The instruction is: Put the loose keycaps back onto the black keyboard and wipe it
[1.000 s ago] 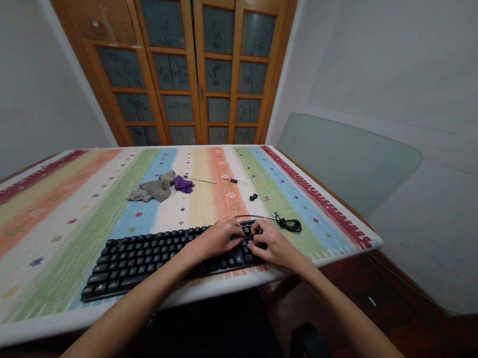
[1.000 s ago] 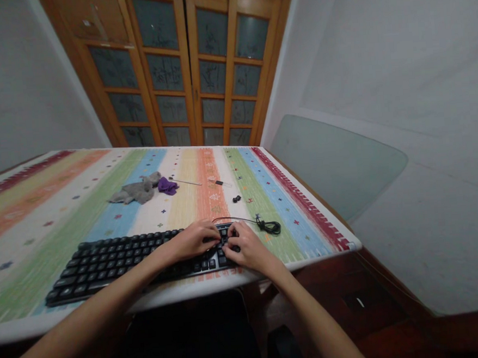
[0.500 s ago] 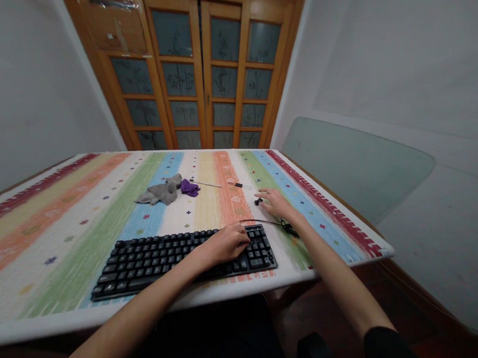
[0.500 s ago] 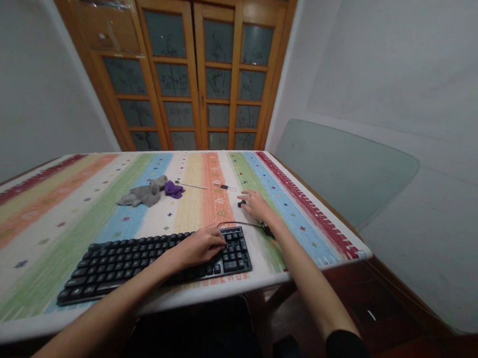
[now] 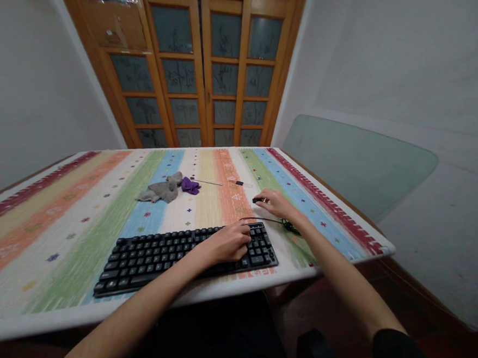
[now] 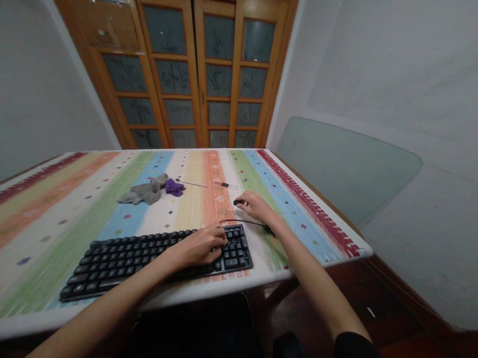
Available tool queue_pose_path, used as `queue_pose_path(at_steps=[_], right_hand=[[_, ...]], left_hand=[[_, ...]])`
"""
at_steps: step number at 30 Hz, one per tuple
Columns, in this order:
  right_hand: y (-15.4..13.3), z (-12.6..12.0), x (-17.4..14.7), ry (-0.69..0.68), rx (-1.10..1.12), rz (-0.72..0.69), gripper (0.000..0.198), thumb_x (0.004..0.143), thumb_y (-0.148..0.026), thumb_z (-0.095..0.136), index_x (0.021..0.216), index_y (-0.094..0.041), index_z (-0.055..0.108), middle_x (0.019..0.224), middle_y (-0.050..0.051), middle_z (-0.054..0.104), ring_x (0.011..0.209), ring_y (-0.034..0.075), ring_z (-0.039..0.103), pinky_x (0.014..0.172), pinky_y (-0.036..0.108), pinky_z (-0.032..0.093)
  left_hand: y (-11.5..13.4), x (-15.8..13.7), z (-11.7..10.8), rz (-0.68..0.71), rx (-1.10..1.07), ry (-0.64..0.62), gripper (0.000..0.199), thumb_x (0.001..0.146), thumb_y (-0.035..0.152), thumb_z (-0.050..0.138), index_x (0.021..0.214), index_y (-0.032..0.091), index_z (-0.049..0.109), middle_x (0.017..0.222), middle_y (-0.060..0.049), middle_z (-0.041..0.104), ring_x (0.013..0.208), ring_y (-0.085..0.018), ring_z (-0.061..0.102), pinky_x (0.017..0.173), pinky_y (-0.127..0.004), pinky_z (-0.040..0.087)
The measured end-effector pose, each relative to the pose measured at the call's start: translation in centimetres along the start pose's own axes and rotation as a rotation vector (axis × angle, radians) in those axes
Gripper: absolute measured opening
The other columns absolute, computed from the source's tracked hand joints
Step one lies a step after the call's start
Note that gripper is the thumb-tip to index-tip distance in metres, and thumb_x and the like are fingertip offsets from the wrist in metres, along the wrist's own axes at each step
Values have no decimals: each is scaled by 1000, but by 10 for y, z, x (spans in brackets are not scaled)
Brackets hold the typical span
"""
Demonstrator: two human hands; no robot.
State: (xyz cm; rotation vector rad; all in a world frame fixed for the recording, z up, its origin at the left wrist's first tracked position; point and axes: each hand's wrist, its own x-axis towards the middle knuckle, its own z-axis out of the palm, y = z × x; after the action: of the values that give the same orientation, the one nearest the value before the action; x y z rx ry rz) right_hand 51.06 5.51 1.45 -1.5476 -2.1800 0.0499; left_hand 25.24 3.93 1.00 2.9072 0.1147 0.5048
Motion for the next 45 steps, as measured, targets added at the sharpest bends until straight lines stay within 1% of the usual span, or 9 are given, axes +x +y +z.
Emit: queue_pose_path(at_steps=[7, 11, 19, 23, 26, 32, 36, 42, 45], right_hand=[[-54, -24, -40, -219, 156, -284, 18, 93, -22, 64, 108, -19, 72, 92, 6, 66, 81, 17, 62, 76, 29, 49], [-68, -21, -53, -298, 90, -269, 16, 89, -14, 66, 101, -18, 74, 93, 7, 65, 84, 19, 62, 78, 30, 49], [-78, -13, -55, -286, 9, -240, 21, 87, -6, 64, 100, -17, 76, 92, 8, 65, 89, 21, 62, 81, 32, 50], [-80, -14, -55, -307, 37, -211, 18, 87, -6, 65, 98, -15, 75, 93, 8, 65, 89, 21, 62, 82, 32, 50], [-77, -14, -59, -278, 78, -188, 15, 86, -8, 68, 98, -15, 73, 93, 7, 65, 88, 20, 61, 80, 31, 50], [-66, -11, -70, -115, 246, -119, 10, 86, -15, 71, 94, -17, 66, 85, 3, 65, 74, 16, 61, 70, 27, 50], [-63, -7, -77, -44, 297, -169, 2, 89, -19, 68, 88, -18, 67, 91, 5, 67, 77, 17, 63, 74, 29, 51], [-60, -7, -84, 5, 291, -241, 5, 91, -17, 65, 94, -19, 68, 93, 7, 72, 88, 21, 64, 82, 36, 51], [-60, -7, -85, 26, 279, -221, 5, 92, -19, 65, 95, -19, 68, 89, 6, 71, 84, 21, 63, 77, 34, 51]], left_hand=[[1, 0, -1, -61, 62, 64, 14, 81, 13, 58, 78, 16, 71, 97, -9, 62, 98, -24, 55, 92, -38, 46], [-1, -3, -1, -121, 32, 78, 13, 80, 14, 60, 81, 17, 73, 98, -9, 60, 97, -24, 55, 90, -38, 46], [-3, 3, 8, -215, -144, 208, 6, 86, 19, 61, 87, 17, 67, 94, -7, 64, 94, -22, 59, 86, -35, 49], [-6, 5, 15, -221, -207, 215, 7, 85, 17, 65, 92, 18, 65, 98, -6, 68, 96, -22, 61, 87, -36, 49], [-6, 6, 17, -225, -242, 233, 8, 84, 14, 66, 92, 17, 66, 93, -5, 70, 92, -21, 63, 86, -35, 49], [-3, 9, 15, -194, -252, 203, 14, 84, 8, 62, 92, 18, 69, 94, -4, 70, 93, -20, 62, 90, -35, 48], [-2, 10, 13, -189, -233, 185, 10, 86, 13, 62, 90, 17, 70, 96, -6, 68, 98, -21, 60, 90, -35, 48], [-2, 12, 11, -159, -248, 147, 8, 86, 11, 63, 86, 17, 68, 88, -3, 71, 89, -18, 63, 90, -35, 46], [-3, 12, 11, -169, -220, 154, 7, 86, 12, 63, 86, 17, 69, 86, -3, 71, 85, -18, 63, 89, -36, 45]])
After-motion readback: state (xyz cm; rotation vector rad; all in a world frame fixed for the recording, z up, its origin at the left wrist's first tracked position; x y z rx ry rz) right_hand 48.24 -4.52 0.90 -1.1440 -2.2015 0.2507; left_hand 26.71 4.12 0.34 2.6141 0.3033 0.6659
